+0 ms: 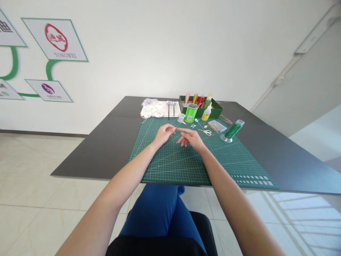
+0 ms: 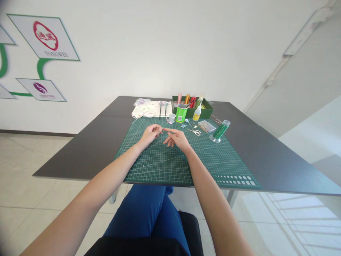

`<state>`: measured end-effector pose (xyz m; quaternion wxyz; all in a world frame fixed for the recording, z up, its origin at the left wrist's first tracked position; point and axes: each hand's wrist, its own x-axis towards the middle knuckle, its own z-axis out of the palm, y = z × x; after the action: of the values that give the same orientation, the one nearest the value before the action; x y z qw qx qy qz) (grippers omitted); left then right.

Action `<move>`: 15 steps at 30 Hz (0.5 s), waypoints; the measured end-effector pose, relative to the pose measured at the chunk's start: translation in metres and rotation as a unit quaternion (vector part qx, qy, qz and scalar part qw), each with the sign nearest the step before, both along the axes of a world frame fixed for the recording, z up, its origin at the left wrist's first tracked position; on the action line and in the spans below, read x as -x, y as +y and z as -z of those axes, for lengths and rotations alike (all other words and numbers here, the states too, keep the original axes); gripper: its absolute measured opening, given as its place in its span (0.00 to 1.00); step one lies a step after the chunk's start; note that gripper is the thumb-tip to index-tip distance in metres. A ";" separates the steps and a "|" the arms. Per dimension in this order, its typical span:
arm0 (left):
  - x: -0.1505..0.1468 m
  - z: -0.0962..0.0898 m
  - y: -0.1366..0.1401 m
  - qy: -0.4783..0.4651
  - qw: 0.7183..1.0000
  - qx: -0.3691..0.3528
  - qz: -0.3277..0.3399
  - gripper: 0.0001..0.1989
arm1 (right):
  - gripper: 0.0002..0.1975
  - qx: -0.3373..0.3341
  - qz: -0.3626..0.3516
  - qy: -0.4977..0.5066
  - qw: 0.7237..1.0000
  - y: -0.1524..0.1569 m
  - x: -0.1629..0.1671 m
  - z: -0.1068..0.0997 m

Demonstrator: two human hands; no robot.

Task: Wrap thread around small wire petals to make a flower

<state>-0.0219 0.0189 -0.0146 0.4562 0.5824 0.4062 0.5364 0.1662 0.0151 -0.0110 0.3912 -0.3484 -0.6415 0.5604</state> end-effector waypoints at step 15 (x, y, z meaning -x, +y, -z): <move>0.001 -0.003 -0.003 0.026 1.000 -0.009 -0.015 0.09 | 0.32 0.000 0.004 -0.005 1.000 -0.001 0.000 -0.002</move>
<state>-0.0230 0.0162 -0.0115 0.4320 0.5945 0.4213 0.5314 0.1661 0.0137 -0.0089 0.3903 -0.3537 -0.6420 0.5572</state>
